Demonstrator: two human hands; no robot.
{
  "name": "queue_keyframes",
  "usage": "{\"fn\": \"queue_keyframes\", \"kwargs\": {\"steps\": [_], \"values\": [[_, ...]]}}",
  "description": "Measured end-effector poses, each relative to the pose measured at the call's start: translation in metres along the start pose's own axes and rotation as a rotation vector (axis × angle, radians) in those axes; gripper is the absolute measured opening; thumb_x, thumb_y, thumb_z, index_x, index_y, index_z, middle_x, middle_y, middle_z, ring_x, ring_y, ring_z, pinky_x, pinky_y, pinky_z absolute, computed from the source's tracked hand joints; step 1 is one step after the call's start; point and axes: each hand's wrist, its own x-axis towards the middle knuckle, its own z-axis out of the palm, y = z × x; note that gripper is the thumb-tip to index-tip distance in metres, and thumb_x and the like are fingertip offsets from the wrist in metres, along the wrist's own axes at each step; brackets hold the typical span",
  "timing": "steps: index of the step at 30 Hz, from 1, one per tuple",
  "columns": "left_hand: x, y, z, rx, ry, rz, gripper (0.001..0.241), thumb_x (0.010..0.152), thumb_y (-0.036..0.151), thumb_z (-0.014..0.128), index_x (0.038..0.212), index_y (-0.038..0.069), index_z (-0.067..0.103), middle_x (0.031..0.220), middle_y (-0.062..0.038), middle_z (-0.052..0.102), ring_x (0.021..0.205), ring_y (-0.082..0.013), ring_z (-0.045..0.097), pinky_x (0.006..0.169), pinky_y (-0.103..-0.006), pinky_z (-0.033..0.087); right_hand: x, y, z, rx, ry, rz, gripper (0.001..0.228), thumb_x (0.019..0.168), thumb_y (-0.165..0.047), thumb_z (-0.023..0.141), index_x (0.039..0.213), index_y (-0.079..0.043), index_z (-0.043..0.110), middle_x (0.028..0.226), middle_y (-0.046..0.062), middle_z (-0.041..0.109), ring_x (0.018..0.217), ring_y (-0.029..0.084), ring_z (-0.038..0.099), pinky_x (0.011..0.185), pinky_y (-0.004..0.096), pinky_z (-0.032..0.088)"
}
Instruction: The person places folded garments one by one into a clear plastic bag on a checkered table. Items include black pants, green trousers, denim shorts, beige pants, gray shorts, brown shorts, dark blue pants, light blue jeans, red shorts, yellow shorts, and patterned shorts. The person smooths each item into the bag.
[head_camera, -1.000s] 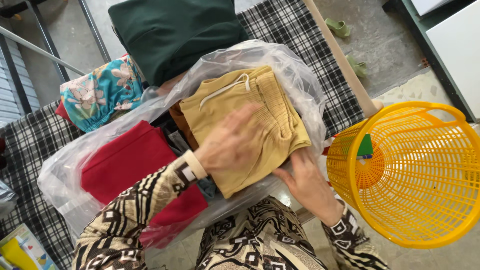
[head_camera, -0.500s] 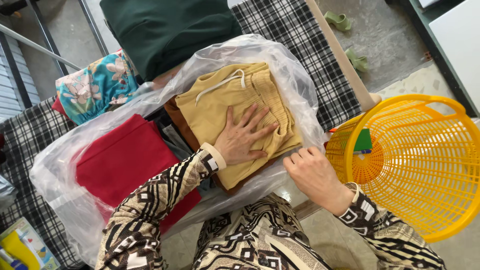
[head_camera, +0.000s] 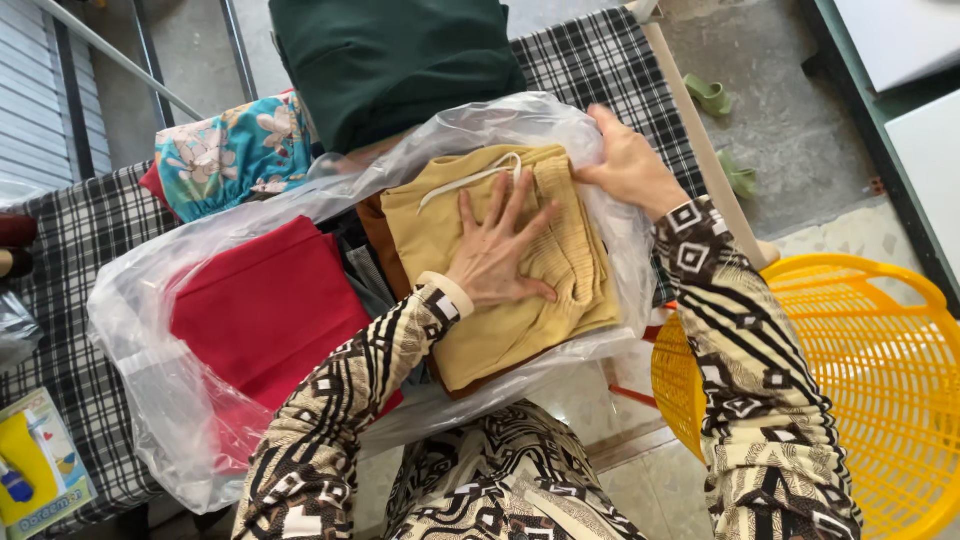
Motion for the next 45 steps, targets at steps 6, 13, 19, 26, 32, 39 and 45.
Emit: {"fn": "queue_keyframes", "kwargs": {"steps": [6,13,19,26,32,39,45], "values": [[0.0,-0.002,0.005,0.014,-0.064,-0.041,0.136,0.054,0.086,0.077,0.163,0.035,0.014,0.171,-0.018,-0.005,0.157,-0.0438,-0.007,0.11,-0.0862,0.001,-0.005,0.032,-0.009,0.239,0.068,0.267,0.033,0.083,-0.004,0.076,0.115,0.004,0.072,0.097,0.011,0.077,0.084,0.014,0.071,0.074,0.029,0.055],[0.009,-0.001,0.009,0.033,-0.059,-0.075,0.131,0.06,0.082,0.078,0.163,0.034,0.014,0.169,-0.019,-0.006,0.156,-0.044,-0.005,0.11,-0.0866,0.001,-0.012,-0.002,-0.01,0.369,0.131,0.141,0.038,0.084,0.001,0.075,0.122,0.003,0.07,0.11,0.014,0.077,0.097,0.019,0.072,0.085,0.029,0.057],[-0.006,-0.002,-0.013,-0.089,-0.033,0.002,0.122,0.069,0.079,0.081,0.161,0.028,0.018,0.169,-0.018,-0.003,0.155,-0.0441,-0.006,0.11,-0.0843,0.0,-0.032,-0.065,-0.041,-0.367,0.081,-0.129,0.086,0.086,-0.018,0.082,0.158,0.003,0.038,0.139,0.029,0.054,0.127,0.043,0.053,0.106,0.051,0.045],[-0.126,-0.069,-0.103,0.29,0.238,-0.285,0.078,0.085,0.045,0.082,0.151,0.012,0.056,0.168,-0.018,0.035,0.161,-0.038,0.021,0.122,-0.071,0.017,-0.07,-0.167,-0.032,-0.484,-0.372,-0.49,0.082,0.071,-0.041,0.077,0.139,-0.007,0.048,0.145,0.022,0.046,0.135,0.037,0.044,0.108,0.061,0.032],[-0.242,-0.151,-0.16,0.53,0.355,-0.653,0.1,0.088,0.068,0.07,0.159,0.002,0.047,0.154,-0.029,0.045,0.148,-0.0478,0.033,0.108,-0.0778,0.015,-0.018,-0.205,0.015,-0.386,-0.406,-0.687,0.071,0.08,-0.031,0.075,0.14,-0.003,0.049,0.147,0.021,0.047,0.136,0.037,0.046,0.112,0.054,0.035],[-0.288,-0.13,-0.113,0.183,0.071,-0.629,0.074,0.089,0.067,0.059,0.139,0.013,0.058,0.138,-0.017,0.057,0.135,-0.0358,0.048,0.112,-0.0681,0.026,0.093,-0.236,0.15,-0.119,-0.303,-0.825,0.058,0.101,-0.036,0.065,0.148,-0.004,0.05,0.153,0.021,0.05,0.141,0.042,0.047,0.115,0.049,0.039],[-0.328,-0.181,-0.145,-0.817,0.307,-0.555,0.043,0.089,0.034,0.069,0.122,0.007,0.07,0.1,-0.006,0.08,0.092,-0.0142,0.077,0.081,-0.0325,0.061,0.143,-0.245,0.222,-0.303,-1.086,-0.126,0.063,0.109,-0.054,0.036,0.115,-0.004,0.074,0.116,0.023,0.073,0.113,0.038,0.066,0.1,0.047,0.049]]}}
